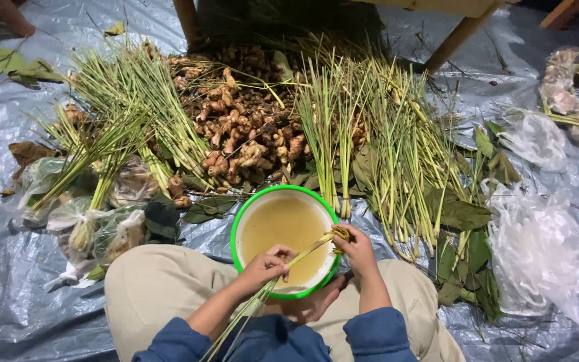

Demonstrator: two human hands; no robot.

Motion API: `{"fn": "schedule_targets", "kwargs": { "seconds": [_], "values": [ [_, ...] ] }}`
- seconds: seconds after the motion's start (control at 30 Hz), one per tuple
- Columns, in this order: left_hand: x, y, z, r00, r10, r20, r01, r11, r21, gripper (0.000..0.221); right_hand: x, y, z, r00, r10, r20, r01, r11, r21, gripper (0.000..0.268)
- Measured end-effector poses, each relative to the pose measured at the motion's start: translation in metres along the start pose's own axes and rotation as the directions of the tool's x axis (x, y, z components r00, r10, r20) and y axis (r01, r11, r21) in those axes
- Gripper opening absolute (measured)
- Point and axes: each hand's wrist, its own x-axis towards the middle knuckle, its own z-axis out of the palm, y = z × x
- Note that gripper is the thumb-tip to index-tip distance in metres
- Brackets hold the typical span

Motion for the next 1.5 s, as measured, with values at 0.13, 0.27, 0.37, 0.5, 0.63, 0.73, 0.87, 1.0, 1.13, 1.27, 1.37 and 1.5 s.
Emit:
{"fn": "schedule_targets", "kwargs": {
  "seconds": [0.13,0.27,0.37,0.5,0.63,0.73,0.87,1.0,1.13,1.27,1.37,1.5],
  "values": [
    [0.03,0.033,0.009,0.984,0.173,0.053,-0.17,0.984,-0.058,0.029,0.003,0.008,-0.003,0.999,-0.033,-0.015,0.033,0.999,0.023,0.037],
    [0.063,0.076,0.032,0.972,0.235,0.005,-0.231,0.959,-0.164,0.042,-0.003,0.009,-0.001,0.999,-0.021,-0.041,0.028,0.985,0.172,0.027],
    [0.099,0.098,0.045,0.944,0.319,-0.082,-0.325,0.942,-0.085,0.034,-0.006,0.0,0.007,0.996,0.041,-0.082,-0.012,0.945,0.326,0.024],
    [0.157,0.073,0.065,0.916,0.31,-0.255,-0.267,0.945,0.192,0.039,-0.005,-0.014,-0.002,0.981,0.133,-0.144,-0.057,0.896,0.441,0.016],
    [0.192,0.063,0.081,0.864,0.378,-0.333,-0.252,0.897,0.363,0.036,0.021,0.051,-0.046,0.941,0.156,-0.301,-0.015,0.906,0.423,0.026],
    [0.219,0.045,0.088,0.836,0.429,-0.342,-0.248,0.852,0.461,0.038,0.023,0.046,-0.076,0.872,0.155,-0.464,-0.026,0.962,0.273,0.039],
    [0.243,0.028,0.098,0.897,0.328,-0.297,-0.112,0.817,0.565,0.034,0.023,0.028,-0.103,0.801,0.213,-0.559,-0.026,0.946,0.323,0.032],
    [0.265,0.005,0.101,0.951,0.188,-0.246,0.012,0.771,0.637,0.042,0.024,-0.016,-0.099,0.759,0.377,-0.531,-0.253,0.922,0.292,0.036],
    [0.284,-0.035,0.103,0.962,0.173,-0.214,0.031,0.704,0.71,0.05,0.029,0.015,-0.104,0.813,0.278,-0.512,-0.095,0.93,0.354,0.031],
    [0.302,-0.073,0.104,0.962,0.103,-0.252,0.131,0.635,0.762,0.042,0.036,0.025,-0.103,0.829,0.304,-0.47,-0.125,0.919,0.374,0.031],
    [0.315,-0.102,0.104,0.959,0.12,-0.256,0.159,0.521,0.839,0.024,0.038,0.02,-0.098,0.852,0.3,-0.43,-0.147,0.924,0.354,0.031],
    [0.321,-0.105,0.104,0.964,0.083,-0.254,0.189,0.46,0.868,0.023,0.041,0.024,-0.093,0.887,0.313,-0.34,-0.198,0.922,0.333,0.029]
  ]
}}
